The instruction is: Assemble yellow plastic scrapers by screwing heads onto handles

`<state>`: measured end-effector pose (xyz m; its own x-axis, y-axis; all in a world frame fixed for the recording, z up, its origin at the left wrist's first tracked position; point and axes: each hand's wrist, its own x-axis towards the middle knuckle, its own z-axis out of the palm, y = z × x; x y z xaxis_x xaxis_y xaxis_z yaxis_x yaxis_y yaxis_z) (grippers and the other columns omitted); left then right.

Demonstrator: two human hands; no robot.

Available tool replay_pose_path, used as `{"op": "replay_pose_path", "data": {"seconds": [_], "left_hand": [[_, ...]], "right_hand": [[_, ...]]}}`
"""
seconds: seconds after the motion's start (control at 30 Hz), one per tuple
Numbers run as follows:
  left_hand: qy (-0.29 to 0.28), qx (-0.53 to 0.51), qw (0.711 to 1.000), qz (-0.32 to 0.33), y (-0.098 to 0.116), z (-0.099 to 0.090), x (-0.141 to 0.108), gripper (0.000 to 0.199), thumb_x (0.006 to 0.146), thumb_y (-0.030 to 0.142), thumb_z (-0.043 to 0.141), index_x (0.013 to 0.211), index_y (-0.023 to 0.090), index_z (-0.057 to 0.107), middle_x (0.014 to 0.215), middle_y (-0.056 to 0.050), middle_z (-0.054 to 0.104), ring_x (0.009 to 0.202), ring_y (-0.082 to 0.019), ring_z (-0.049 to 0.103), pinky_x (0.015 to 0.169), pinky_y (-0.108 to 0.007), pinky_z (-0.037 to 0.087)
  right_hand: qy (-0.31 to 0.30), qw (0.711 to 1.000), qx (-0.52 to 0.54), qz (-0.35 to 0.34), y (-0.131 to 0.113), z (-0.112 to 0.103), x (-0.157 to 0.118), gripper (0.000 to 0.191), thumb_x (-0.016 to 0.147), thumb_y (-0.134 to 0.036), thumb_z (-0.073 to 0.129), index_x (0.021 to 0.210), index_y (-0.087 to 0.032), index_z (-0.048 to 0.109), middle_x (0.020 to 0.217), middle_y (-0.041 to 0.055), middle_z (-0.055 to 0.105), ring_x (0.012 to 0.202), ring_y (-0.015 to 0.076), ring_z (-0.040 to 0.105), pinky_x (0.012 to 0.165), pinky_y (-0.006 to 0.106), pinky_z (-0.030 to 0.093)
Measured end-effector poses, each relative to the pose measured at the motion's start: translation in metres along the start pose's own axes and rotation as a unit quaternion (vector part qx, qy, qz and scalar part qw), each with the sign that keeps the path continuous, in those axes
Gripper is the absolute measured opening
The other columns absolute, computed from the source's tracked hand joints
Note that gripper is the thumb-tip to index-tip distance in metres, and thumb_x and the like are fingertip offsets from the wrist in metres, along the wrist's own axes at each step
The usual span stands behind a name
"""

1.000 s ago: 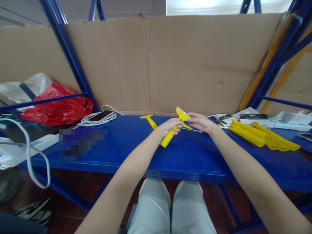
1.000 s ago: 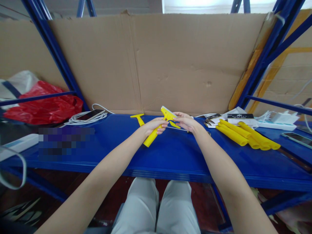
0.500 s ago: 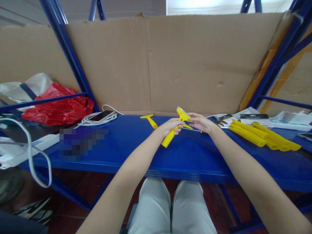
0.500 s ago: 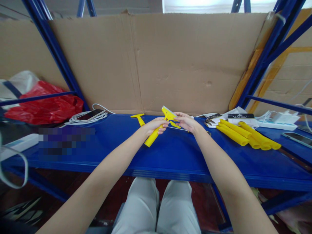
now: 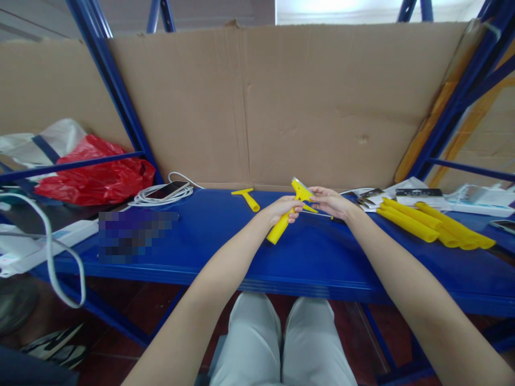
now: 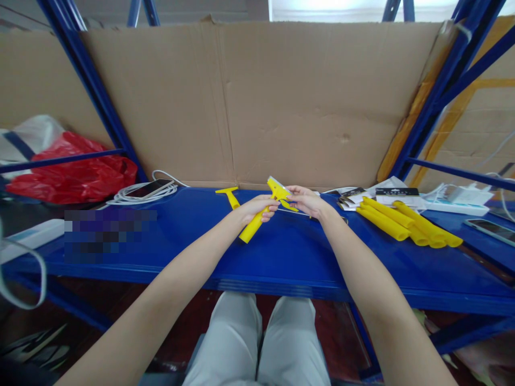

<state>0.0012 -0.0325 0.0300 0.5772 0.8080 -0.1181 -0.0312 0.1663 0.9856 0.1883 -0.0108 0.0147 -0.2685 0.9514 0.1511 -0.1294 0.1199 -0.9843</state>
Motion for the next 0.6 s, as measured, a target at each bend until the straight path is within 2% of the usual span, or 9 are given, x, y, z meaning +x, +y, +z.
{"op": "replay_pose_path", "data": {"seconds": [0.13,0.23,0.3,0.4,0.47,0.53,0.6], "left_hand": [[0.004,0.000,1.000,0.004,-0.001,-0.002,0.002,0.022,0.088,0.003,0.043,0.073,0.019,0.044,0.048,0.009,0.040,0.031,-0.003,0.029,0.034,-0.016,0.022],[0.015,-0.001,1.000,0.016,-0.003,-0.008,0.005,0.021,0.087,0.004,0.046,0.072,0.019,0.043,0.049,0.009,0.040,0.031,-0.003,0.029,0.034,-0.016,0.022],[0.037,-0.004,0.999,0.023,-0.006,-0.015,0.009,0.021,0.086,0.006,0.049,0.071,0.019,0.042,0.049,0.009,0.040,0.032,-0.003,0.031,0.034,-0.015,0.023],[0.085,-0.013,0.996,0.024,-0.010,-0.029,0.014,0.022,0.086,0.005,0.048,0.070,0.019,0.041,0.049,0.009,0.040,0.032,-0.003,0.031,0.034,-0.015,0.023],[0.117,-0.020,0.993,0.020,-0.011,-0.036,0.016,0.023,0.087,0.004,0.045,0.070,0.019,0.040,0.048,0.009,0.039,0.031,-0.003,0.032,0.034,-0.016,0.023],[0.142,-0.026,0.989,0.017,-0.011,-0.042,0.018,0.024,0.087,0.004,0.044,0.070,0.019,0.040,0.047,0.009,0.039,0.031,-0.004,0.032,0.034,-0.016,0.023],[0.155,-0.028,0.987,0.016,-0.011,-0.044,0.019,0.023,0.087,0.003,0.044,0.070,0.019,0.040,0.047,0.009,0.040,0.031,-0.004,0.033,0.034,-0.016,0.023]], "right_hand": [[0.021,0.998,-0.057,-0.003,0.005,-0.001,0.003,0.029,0.066,-0.017,0.074,0.093,-0.021,0.065,0.100,0.0037,0.069,0.087,0.0140,0.063,0.076,0.027,0.052],[0.059,0.982,-0.178,-0.002,0.005,-0.002,0.003,0.029,0.072,-0.026,0.070,0.100,-0.021,0.063,0.108,0.0074,0.069,0.098,0.0186,0.064,0.083,0.033,0.052],[0.081,0.943,-0.322,-0.008,0.000,-0.006,0.002,0.035,0.074,-0.030,0.068,0.107,-0.020,0.063,0.116,0.0105,0.067,0.105,0.0221,0.063,0.089,0.037,0.051],[0.080,0.837,-0.541,-0.003,-0.015,-0.019,-0.001,0.041,0.074,-0.034,0.068,0.111,-0.018,0.066,0.120,0.0136,0.066,0.109,0.0268,0.062,0.096,0.040,0.047],[0.058,0.778,-0.624,0.041,-0.026,-0.032,-0.004,0.040,0.073,-0.038,0.067,0.107,-0.017,0.069,0.115,0.0139,0.069,0.107,0.0296,0.063,0.094,0.041,0.048],[0.033,0.740,-0.667,0.077,-0.036,-0.045,-0.007,0.039,0.070,-0.043,0.069,0.099,-0.017,0.072,0.105,0.0133,0.071,0.099,0.0314,0.066,0.089,0.041,0.050],[0.010,0.729,-0.678,0.093,-0.041,-0.058,-0.011,0.039,0.063,-0.047,0.073,0.090,-0.019,0.074,0.094,0.0118,0.073,0.091,0.0319,0.067,0.082,0.042,0.052]]}}
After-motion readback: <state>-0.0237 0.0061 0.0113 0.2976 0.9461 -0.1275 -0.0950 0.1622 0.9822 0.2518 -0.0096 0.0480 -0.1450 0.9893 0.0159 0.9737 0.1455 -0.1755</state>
